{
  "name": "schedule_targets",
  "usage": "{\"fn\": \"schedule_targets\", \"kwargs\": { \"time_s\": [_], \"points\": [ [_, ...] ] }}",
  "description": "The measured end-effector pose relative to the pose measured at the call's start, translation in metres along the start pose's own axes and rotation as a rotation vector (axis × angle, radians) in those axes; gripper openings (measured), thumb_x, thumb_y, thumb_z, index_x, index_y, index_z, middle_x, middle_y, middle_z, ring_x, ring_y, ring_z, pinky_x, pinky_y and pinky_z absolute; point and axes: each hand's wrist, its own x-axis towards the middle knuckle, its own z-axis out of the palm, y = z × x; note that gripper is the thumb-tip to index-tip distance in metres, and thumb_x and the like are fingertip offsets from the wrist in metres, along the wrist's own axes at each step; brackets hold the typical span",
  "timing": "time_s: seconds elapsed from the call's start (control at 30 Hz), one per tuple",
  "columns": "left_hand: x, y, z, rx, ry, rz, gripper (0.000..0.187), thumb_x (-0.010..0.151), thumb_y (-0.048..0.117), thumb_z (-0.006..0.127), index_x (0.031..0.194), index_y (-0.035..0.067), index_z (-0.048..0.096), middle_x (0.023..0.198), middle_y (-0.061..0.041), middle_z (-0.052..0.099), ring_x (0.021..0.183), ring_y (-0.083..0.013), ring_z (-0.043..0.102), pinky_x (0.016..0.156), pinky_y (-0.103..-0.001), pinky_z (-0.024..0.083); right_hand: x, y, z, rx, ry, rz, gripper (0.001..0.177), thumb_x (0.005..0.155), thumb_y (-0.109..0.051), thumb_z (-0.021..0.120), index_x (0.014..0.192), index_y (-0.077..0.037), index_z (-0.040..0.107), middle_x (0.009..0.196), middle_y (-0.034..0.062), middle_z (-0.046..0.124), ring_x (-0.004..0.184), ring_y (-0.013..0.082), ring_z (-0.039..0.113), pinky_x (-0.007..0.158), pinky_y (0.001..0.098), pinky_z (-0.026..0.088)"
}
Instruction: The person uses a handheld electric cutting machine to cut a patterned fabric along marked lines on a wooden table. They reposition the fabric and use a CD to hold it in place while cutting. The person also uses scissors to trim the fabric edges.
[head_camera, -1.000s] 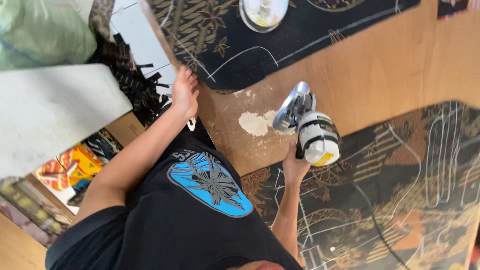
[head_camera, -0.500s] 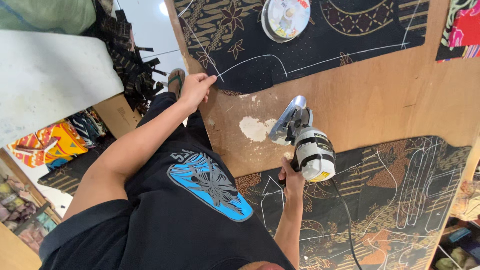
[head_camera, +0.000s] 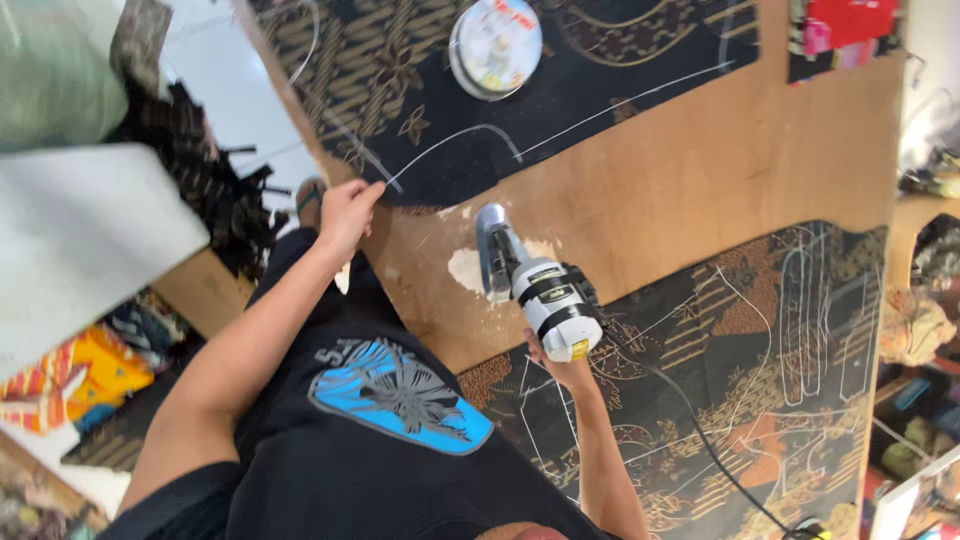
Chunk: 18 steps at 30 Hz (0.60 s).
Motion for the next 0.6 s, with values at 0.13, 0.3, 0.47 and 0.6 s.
{"fn": "schedule_targets", "kwargs": {
  "time_s": [0.13,0.3,0.47,0.6],
  "points": [
    [0.006,-0.002,-0.005,-0.014,-0.023,-0.006,0.035,0.098,0.026,0.07,0.072,0.007,0.056,0.056,0.003,0.047,0.042,-0.0086,0.043,0.039,-0.028,0.033,-0.005,-0.018,0.02,-0.407,0.12,-0.203,0.028,0.092,-0.026,0.077,0.105,-0.002,0.069,0.068,0.0097,0.061,0.057,0.0207,0.057,0.053,0.0351,0.047],
    [0.003,-0.001,-0.005,-0.001,-0.052,-0.035,0.032,0.098,0.025,0.068,0.074,0.007,0.057,0.055,0.001,0.047,0.041,-0.0106,0.042,0.041,-0.029,0.035,-0.009,-0.03,0.031,-0.44,0.309,-0.769,0.031,0.097,-0.021,0.076,0.118,-0.002,0.065,0.093,0.0105,0.07,0.082,0.0235,0.067,0.068,0.0349,0.053],
    [0.01,0.005,-0.008,-0.019,-0.069,-0.055,0.029,0.098,0.024,0.067,0.076,0.007,0.059,0.056,0.0,0.049,0.042,-0.0098,0.042,0.043,-0.029,0.037,-0.01,-0.024,0.041,0.155,0.095,-0.074,0.022,0.09,-0.014,0.082,0.096,0.001,0.067,0.069,0.0084,0.065,0.054,0.0149,0.06,0.05,0.0321,0.048],
    [0.009,-0.001,-0.01,-0.02,-0.075,-0.064,0.028,0.098,0.025,0.067,0.078,0.007,0.059,0.057,0.001,0.049,0.043,-0.009,0.041,0.043,-0.028,0.036,-0.008,-0.029,0.042,0.125,0.143,0.099,0.027,0.086,-0.014,0.081,0.104,-0.001,0.065,0.069,0.0069,0.062,0.049,0.0153,0.051,0.046,0.0333,0.041]
  ]
}}
